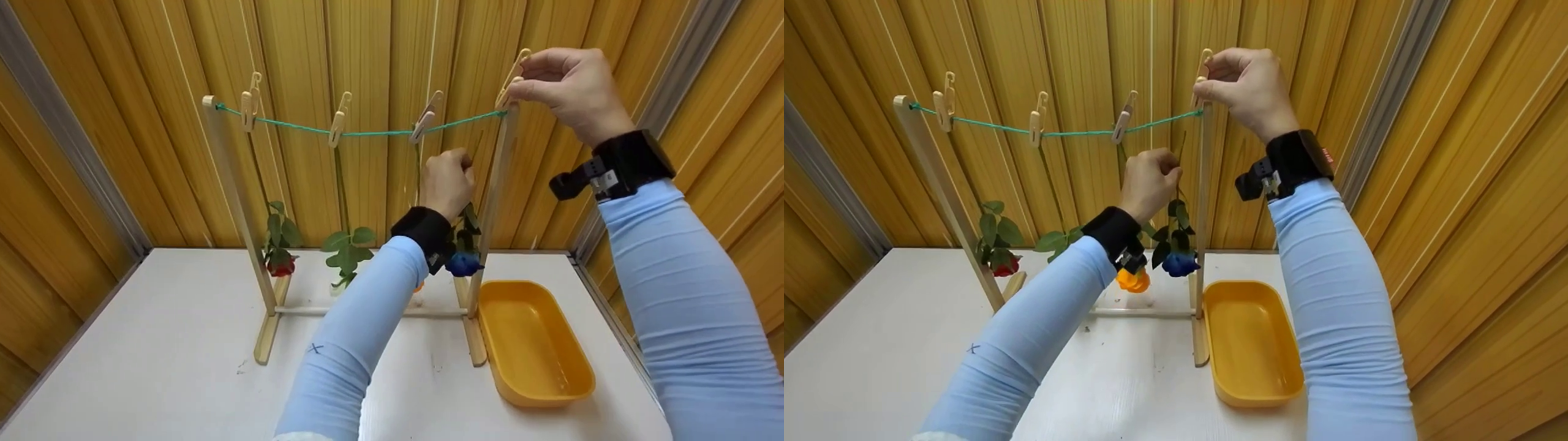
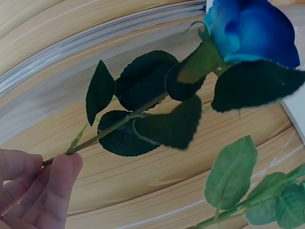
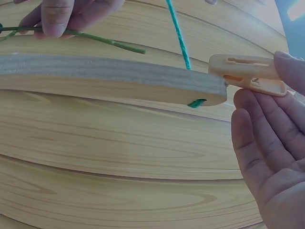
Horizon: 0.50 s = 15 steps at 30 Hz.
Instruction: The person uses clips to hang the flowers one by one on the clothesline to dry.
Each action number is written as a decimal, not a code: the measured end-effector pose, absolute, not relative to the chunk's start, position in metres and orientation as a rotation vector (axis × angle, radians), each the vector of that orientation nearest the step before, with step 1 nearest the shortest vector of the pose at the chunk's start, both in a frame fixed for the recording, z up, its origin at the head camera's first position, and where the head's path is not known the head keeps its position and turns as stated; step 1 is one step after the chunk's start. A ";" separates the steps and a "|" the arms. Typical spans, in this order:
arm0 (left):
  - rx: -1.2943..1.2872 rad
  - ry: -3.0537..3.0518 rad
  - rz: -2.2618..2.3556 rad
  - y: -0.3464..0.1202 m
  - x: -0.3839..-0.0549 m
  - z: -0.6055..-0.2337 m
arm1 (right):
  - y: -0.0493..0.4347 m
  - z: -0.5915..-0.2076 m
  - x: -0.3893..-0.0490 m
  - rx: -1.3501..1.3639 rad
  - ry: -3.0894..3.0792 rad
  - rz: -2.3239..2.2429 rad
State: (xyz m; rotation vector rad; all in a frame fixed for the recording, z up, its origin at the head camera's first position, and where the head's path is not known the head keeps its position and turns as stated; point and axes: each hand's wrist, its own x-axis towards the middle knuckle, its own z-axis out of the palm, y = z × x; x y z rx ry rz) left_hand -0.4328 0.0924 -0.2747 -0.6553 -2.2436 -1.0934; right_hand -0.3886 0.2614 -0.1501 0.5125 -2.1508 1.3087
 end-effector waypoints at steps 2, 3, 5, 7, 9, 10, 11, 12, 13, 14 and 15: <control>-0.638 -2.250 -1.095 0.094 -0.433 -0.272 | 0.260 -0.150 -0.391 0.492 -2.153 1.315; -0.632 -2.257 -1.096 0.094 -0.434 -0.271 | 0.259 -0.150 -0.392 0.482 -2.151 1.311; -0.622 -2.274 -1.088 0.095 -0.433 -0.269 | 0.258 -0.151 -0.394 0.465 -2.142 1.305; -0.610 -2.288 -1.088 0.096 -0.434 -0.267 | 0.257 -0.152 -0.396 0.444 -2.131 1.323; -0.601 -2.292 -1.107 0.097 -0.434 -0.265 | 0.255 -0.153 -0.398 0.421 -2.121 1.339; -0.591 -2.291 -1.118 0.098 -0.435 -0.264 | 0.254 -0.153 -0.398 0.408 -2.120 1.341; -0.580 -2.291 -1.123 0.098 -0.435 -0.263 | 0.253 -0.153 -0.399 0.394 -2.117 1.352; -0.569 -2.285 -1.131 0.099 -0.436 -0.262 | 0.252 -0.153 -0.400 0.380 -2.118 1.359; -0.562 -2.282 -1.135 0.099 -0.437 -0.261 | 0.251 -0.154 -0.400 0.367 -2.119 1.356; -0.554 -2.279 -1.138 0.100 -0.437 -0.261 | 0.250 -0.154 -0.401 0.354 -2.124 1.348; -0.548 -2.277 -1.142 0.100 -0.437 -0.260 | 0.250 -0.154 -0.401 0.341 -2.129 1.348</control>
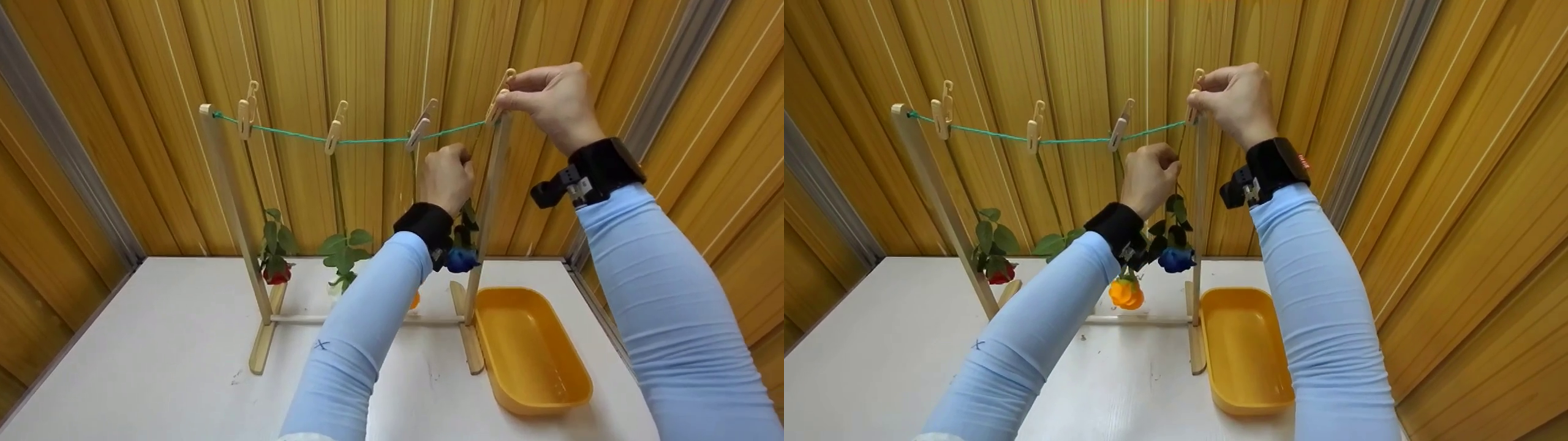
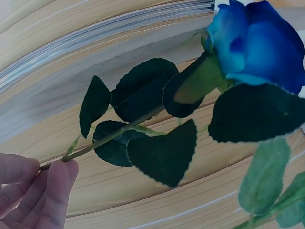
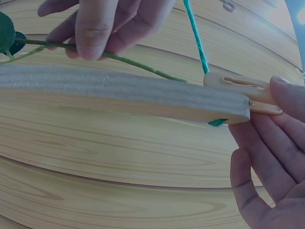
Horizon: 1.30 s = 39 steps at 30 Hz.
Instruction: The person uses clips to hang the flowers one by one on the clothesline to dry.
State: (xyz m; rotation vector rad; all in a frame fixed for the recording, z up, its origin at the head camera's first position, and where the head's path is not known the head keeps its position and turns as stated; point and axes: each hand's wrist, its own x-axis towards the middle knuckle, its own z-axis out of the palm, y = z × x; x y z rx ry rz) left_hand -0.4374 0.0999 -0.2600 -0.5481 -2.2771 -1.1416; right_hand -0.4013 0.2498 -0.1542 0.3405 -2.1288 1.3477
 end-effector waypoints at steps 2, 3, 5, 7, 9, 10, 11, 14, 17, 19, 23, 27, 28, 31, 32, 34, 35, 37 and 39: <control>-0.548 -2.271 -1.139 0.101 -0.438 -0.259 | 0.249 -0.155 -0.401 0.312 -2.138 1.332; -0.553 -2.265 -1.144 0.102 -0.438 -0.258 | 0.249 -0.155 -0.401 0.300 -2.142 1.330; -0.561 -2.255 -1.153 0.103 -0.438 -0.257 | 0.248 -0.155 -0.401 0.278 -2.142 1.339; -0.572 -2.240 -1.159 0.105 -0.438 -0.256 | 0.248 -0.155 -0.402 0.261 -2.129 1.354; -0.578 -2.222 -1.168 0.106 -0.438 -0.254 | 0.247 -0.155 -0.402 0.247 -2.111 1.376; -0.578 -2.215 -1.171 0.106 -0.438 -0.253 | 0.247 -0.155 -0.403 0.240 -2.104 1.378; -0.576 -2.210 -1.176 0.107 -0.437 -0.253 | 0.246 -0.155 -0.403 0.234 -2.097 1.380; -0.578 -2.201 -1.181 0.108 -0.436 -0.250 | 0.246 -0.155 -0.403 0.206 -2.086 1.370; -0.590 -2.193 -1.186 0.109 -0.434 -0.247 | 0.246 -0.155 -0.403 0.194 -2.077 1.367; -0.603 -2.188 -1.185 0.111 -0.433 -0.245 | 0.248 -0.156 -0.404 0.200 -2.069 1.381; -0.605 -2.187 -1.191 0.113 -0.431 -0.243 | 0.250 -0.157 -0.405 0.243 -2.051 1.420; -0.599 -2.195 -1.196 0.114 -0.431 -0.242 | 0.252 -0.157 -0.405 0.273 -2.052 1.412; -0.597 -2.194 -1.199 0.114 -0.431 -0.241 | 0.252 -0.157 -0.405 0.276 -2.056 1.402; -0.588 -2.191 -1.208 0.115 -0.431 -0.241 | 0.252 -0.157 -0.406 0.286 -2.061 1.387; -0.583 -2.191 -1.206 0.115 -0.431 -0.240 | 0.252 -0.156 -0.406 0.291 -2.059 1.391; -0.576 -2.193 -1.206 0.115 -0.431 -0.240 | 0.251 -0.156 -0.406 0.298 -2.053 1.397; -0.575 -2.195 -1.207 0.116 -0.431 -0.240 | 0.251 -0.156 -0.406 0.300 -2.048 1.401; -0.571 -2.195 -1.215 0.116 -0.432 -0.239 | 0.251 -0.156 -0.406 0.303 -2.039 1.409; -0.566 -2.197 -1.222 0.116 -0.432 -0.239 | 0.251 -0.156 -0.405 0.306 -2.027 1.412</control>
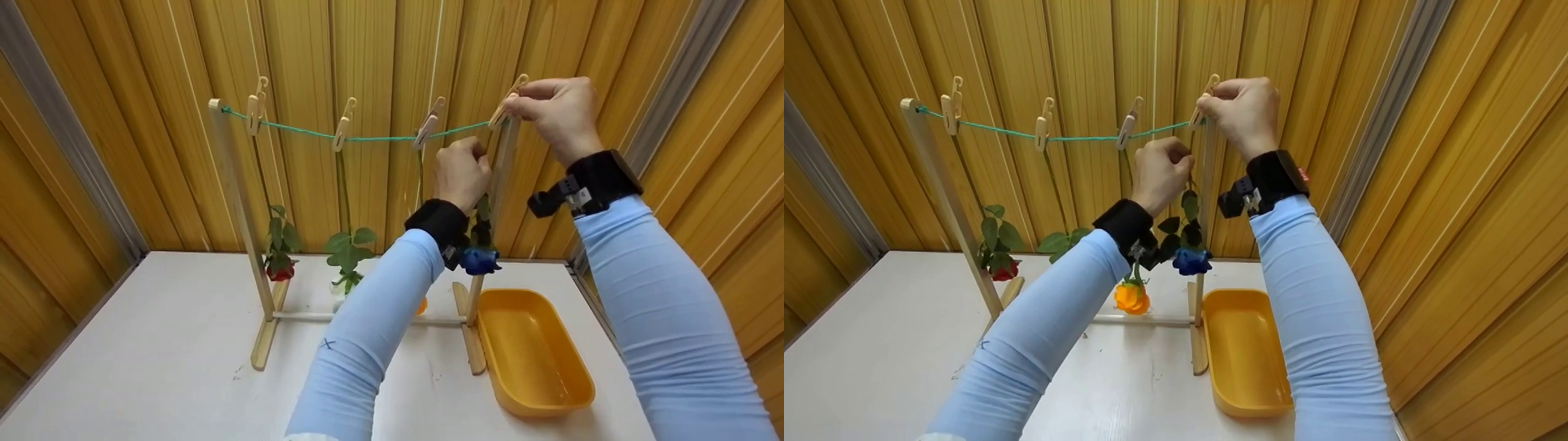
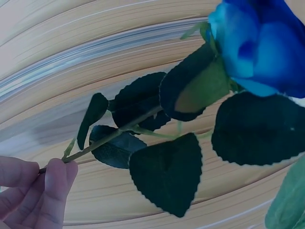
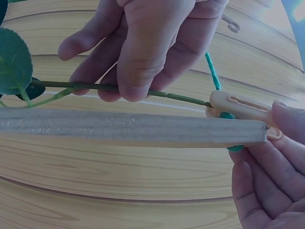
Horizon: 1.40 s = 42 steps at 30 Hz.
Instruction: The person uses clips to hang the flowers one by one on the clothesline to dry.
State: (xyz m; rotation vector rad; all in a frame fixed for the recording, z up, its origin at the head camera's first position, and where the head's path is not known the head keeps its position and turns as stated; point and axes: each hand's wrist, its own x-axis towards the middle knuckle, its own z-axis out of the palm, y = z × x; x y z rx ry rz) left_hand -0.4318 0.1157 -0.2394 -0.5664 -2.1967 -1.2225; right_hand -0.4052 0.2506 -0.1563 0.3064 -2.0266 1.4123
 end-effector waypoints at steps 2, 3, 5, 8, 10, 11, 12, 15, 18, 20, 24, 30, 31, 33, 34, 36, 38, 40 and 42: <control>-0.560 -2.194 -1.226 0.116 -0.432 -0.239 | 0.251 -0.156 -0.405 0.313 -2.013 1.421; -0.558 -2.191 -1.227 0.116 -0.432 -0.239 | 0.251 -0.156 -0.404 0.318 -2.007 1.425; -0.556 -2.185 -1.224 0.116 -0.432 -0.238 | 0.251 -0.156 -0.404 0.326 -2.001 1.430; -0.561 -2.169 -1.220 0.117 -0.431 -0.237 | 0.252 -0.156 -0.404 0.328 -1.999 1.440; -0.571 -2.166 -1.223 0.118 -0.431 -0.236 | 0.253 -0.156 -0.404 0.323 -2.001 1.439; -0.574 -2.165 -1.223 0.118 -0.431 -0.235 | 0.253 -0.156 -0.404 0.319 -2.003 1.439; -0.576 -2.164 -1.221 0.118 -0.430 -0.235 | 0.253 -0.156 -0.404 0.315 -2.005 1.441; -0.581 -2.162 -1.215 0.119 -0.431 -0.234 | 0.253 -0.156 -0.404 0.302 -2.015 1.442; -0.590 -2.162 -1.207 0.118 -0.432 -0.234 | 0.253 -0.156 -0.403 0.296 -2.027 1.444; -0.601 -2.166 -1.208 0.118 -0.433 -0.234 | 0.253 -0.155 -0.403 0.300 -2.039 1.445; -0.619 -2.166 -1.213 0.116 -0.435 -0.235 | 0.254 -0.155 -0.403 0.347 -2.067 1.474; -0.662 -2.150 -1.226 0.116 -0.438 -0.238 | 0.256 -0.159 -0.403 0.452 -2.055 1.596; -0.672 -2.150 -1.230 0.115 -0.439 -0.238 | 0.257 -0.159 -0.404 0.461 -2.051 1.617; -0.689 -2.152 -1.233 0.115 -0.440 -0.239 | 0.257 -0.160 -0.404 0.472 -2.042 1.662; -0.698 -2.153 -1.238 0.114 -0.440 -0.239 | 0.257 -0.160 -0.404 0.472 -2.043 1.675; -0.709 -2.160 -1.267 0.113 -0.440 -0.240 | 0.257 -0.161 -0.404 0.460 -2.065 1.653; -0.721 -2.168 -1.299 0.112 -0.440 -0.242 | 0.256 -0.162 -0.405 0.450 -2.082 1.635; -0.724 -2.184 -1.320 0.110 -0.439 -0.243 | 0.254 -0.162 -0.405 0.441 -2.096 1.613; -0.713 -2.212 -1.334 0.106 -0.439 -0.244 | 0.250 -0.163 -0.407 0.438 -2.112 1.593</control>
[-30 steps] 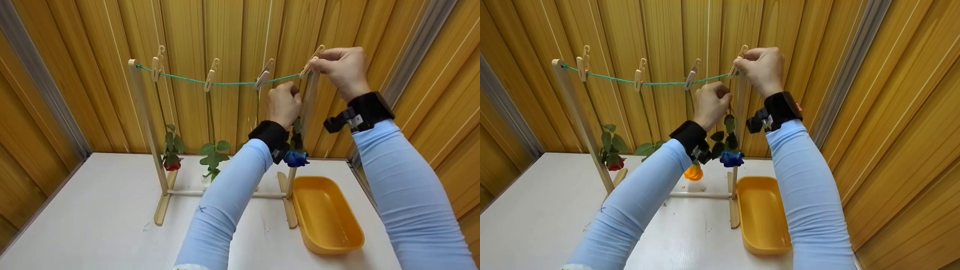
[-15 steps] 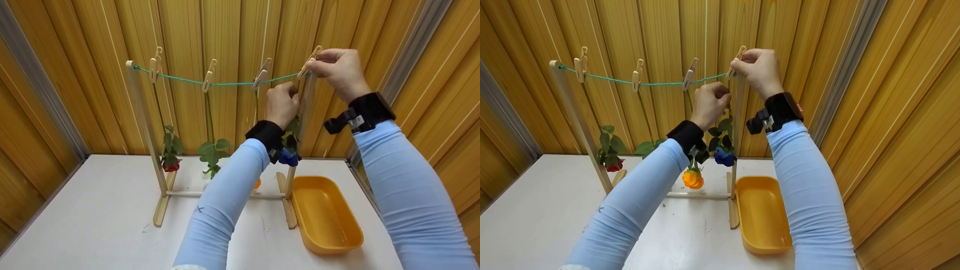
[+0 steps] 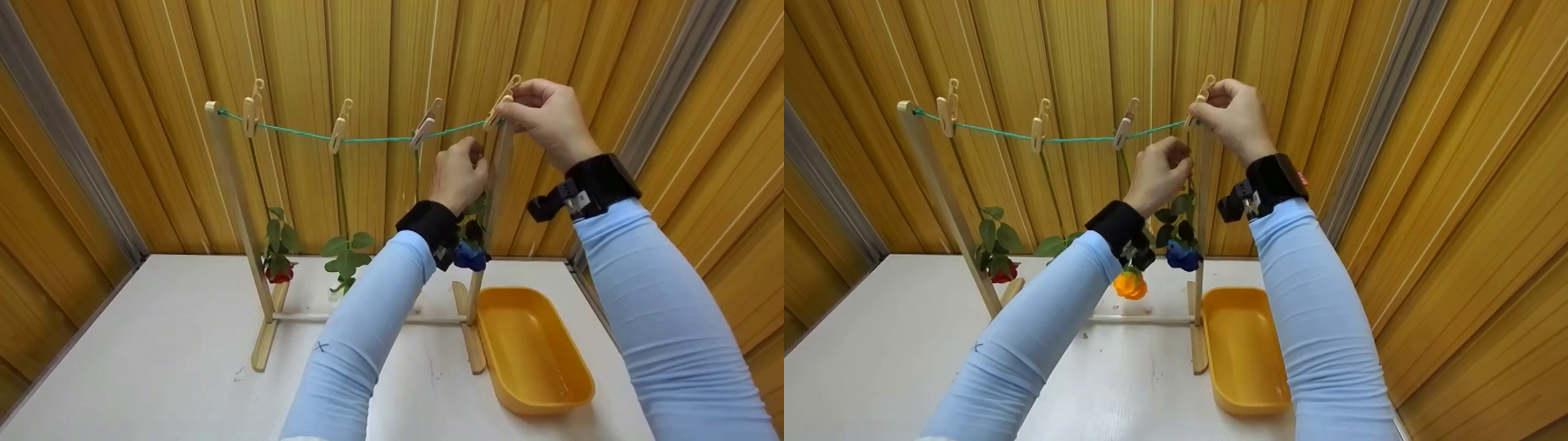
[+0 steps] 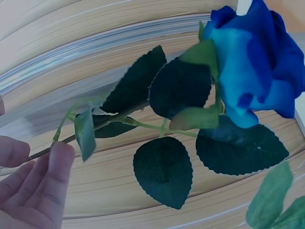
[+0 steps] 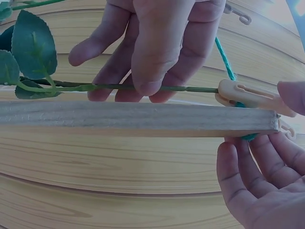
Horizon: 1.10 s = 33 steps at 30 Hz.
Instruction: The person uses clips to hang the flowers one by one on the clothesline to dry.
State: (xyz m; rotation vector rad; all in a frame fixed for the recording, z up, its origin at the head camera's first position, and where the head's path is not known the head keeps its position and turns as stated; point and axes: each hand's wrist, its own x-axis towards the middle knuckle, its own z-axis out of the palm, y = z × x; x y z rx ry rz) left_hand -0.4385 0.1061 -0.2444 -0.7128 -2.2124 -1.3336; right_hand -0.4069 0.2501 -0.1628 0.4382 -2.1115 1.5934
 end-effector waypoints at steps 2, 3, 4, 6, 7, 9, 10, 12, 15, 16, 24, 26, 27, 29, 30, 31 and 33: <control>-0.701 -2.250 -1.343 0.101 -0.437 -0.246 | 0.247 -0.164 -0.408 0.437 -2.137 1.546; -0.697 -2.271 -1.347 0.098 -0.435 -0.246 | 0.246 -0.164 -0.407 0.436 -2.154 1.495; -0.694 -2.292 -1.352 0.095 -0.434 -0.247 | 0.246 -0.165 -0.406 0.434 -2.164 1.434; -0.701 -2.324 -1.349 0.086 -0.430 -0.246 | 0.244 -0.167 -0.404 0.424 -2.176 1.301; -0.714 -2.340 -1.347 0.081 -0.427 -0.245 | 0.244 -0.170 -0.402 0.413 -2.175 1.221; -0.741 -2.365 -1.330 0.070 -0.422 -0.244 | 0.242 -0.176 -0.397 0.391 -2.156 1.098; -0.759 -2.376 -1.317 0.065 -0.419 -0.243 | 0.242 -0.181 -0.394 0.386 -2.146 1.058; -0.803 -2.399 -1.294 0.053 -0.413 -0.243 | 0.241 -0.193 -0.388 0.387 -2.135 0.997; -0.859 -2.422 -1.227 0.034 -0.404 -0.245 | 0.241 -0.215 -0.380 0.407 -2.108 0.946; -0.876 -2.427 -1.193 0.027 -0.401 -0.246 | 0.243 -0.223 -0.378 0.421 -2.091 0.927; -0.867 -2.407 -0.931 -0.019 -0.384 -0.263 | 0.259 -0.277 -0.363 0.474 -1.978 0.712; -0.838 -2.395 -0.859 -0.029 -0.381 -0.272 | 0.262 -0.289 -0.359 0.478 -1.991 0.682; -0.824 -2.386 -0.815 -0.033 -0.380 -0.277 | 0.263 -0.294 -0.356 0.476 -2.002 0.677; -0.795 -2.363 -0.741 -0.041 -0.377 -0.288 | 0.264 -0.306 -0.351 0.474 -2.020 0.668; -0.784 -2.345 -0.705 -0.045 -0.376 -0.294 | 0.265 -0.311 -0.350 0.475 -2.025 0.665; -0.776 -2.324 -0.672 -0.048 -0.375 -0.300 | 0.265 -0.317 -0.348 0.475 -2.029 0.663; -0.759 -2.280 -0.611 -0.053 -0.373 -0.312 | 0.266 -0.328 -0.345 0.467 -2.034 0.651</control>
